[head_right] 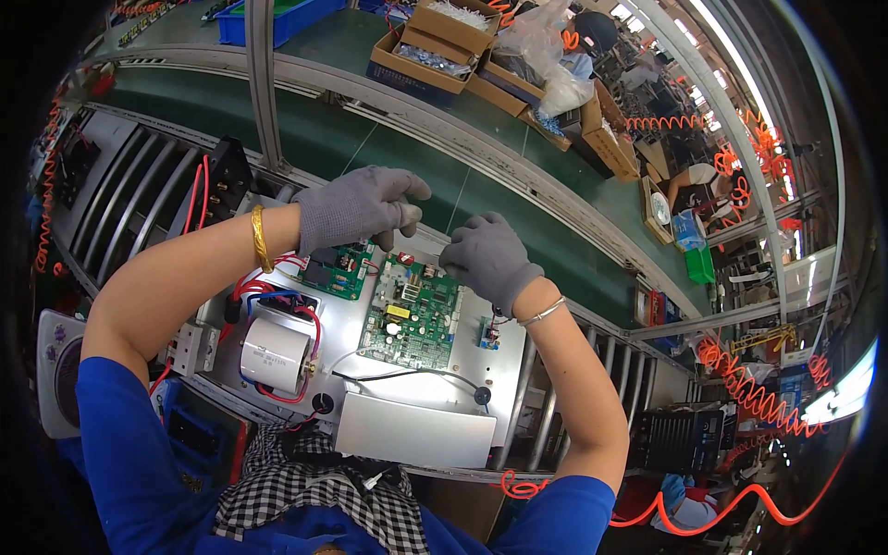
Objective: The person assembles and connects wiring for electronic components on a circuit board by hand, integrating a power supply unit and connecting wires into a plastic chassis.
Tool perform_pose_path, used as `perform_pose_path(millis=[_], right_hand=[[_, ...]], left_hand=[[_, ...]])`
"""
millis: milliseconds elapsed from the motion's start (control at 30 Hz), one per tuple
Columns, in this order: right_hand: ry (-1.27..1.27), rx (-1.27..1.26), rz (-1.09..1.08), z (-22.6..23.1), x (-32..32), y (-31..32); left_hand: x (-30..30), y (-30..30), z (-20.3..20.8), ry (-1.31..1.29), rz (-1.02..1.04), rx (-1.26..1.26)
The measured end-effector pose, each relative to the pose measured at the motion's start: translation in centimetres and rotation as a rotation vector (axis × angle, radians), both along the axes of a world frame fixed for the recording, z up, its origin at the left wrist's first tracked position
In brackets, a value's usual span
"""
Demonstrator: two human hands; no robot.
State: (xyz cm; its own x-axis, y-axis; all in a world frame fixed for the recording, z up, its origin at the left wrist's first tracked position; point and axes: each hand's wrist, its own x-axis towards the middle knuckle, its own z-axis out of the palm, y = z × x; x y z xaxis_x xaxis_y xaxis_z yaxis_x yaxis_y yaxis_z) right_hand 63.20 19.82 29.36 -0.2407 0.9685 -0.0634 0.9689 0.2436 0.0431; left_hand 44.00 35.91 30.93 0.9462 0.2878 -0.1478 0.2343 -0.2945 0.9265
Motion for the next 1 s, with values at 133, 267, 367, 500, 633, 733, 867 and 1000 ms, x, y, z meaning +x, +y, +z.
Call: perform_pose_path(millis=[133, 267, 367, 500, 633, 733, 867, 1000], right_hand=[[-0.028, -0.034, 0.046, 0.2, -0.4, 0.4], [-0.093, -0.087, -0.036, -0.3, -0.4, 0.5], [-0.074, -0.096, -0.026, -0.3, -0.2, 0.7], [-0.058, -0.167, -0.047, -0.2, -0.3, 1.3], [-0.108, -0.313, -0.124, -0.4, -0.5, 2.5], [-0.143, -0.412, -0.171, -0.1, -0.6, 2.9], [-0.057, -0.191, -0.143, -0.9, -0.4, 1.1], [-0.027, 0.152, -0.129, 0.5, -2.8, -3.0]], left_hand=[[0.1, 0.1, -0.3, -0.002, -0.004, 0.013], [0.1, 0.1, -0.4, 0.009, -0.011, 0.018], [0.2, 0.0, -0.3, 0.017, -0.01, 0.019], [0.2, -0.1, -0.5, 0.01, -0.023, 0.039], [0.1, -0.2, -0.4, 0.001, -0.03, 0.025], [0.1, -0.2, -0.4, -0.007, -0.035, 0.034], [-0.2, 0.0, -0.4, -0.029, -0.037, 0.018], [0.0, 0.0, -0.3, -0.029, -0.039, 0.022]])
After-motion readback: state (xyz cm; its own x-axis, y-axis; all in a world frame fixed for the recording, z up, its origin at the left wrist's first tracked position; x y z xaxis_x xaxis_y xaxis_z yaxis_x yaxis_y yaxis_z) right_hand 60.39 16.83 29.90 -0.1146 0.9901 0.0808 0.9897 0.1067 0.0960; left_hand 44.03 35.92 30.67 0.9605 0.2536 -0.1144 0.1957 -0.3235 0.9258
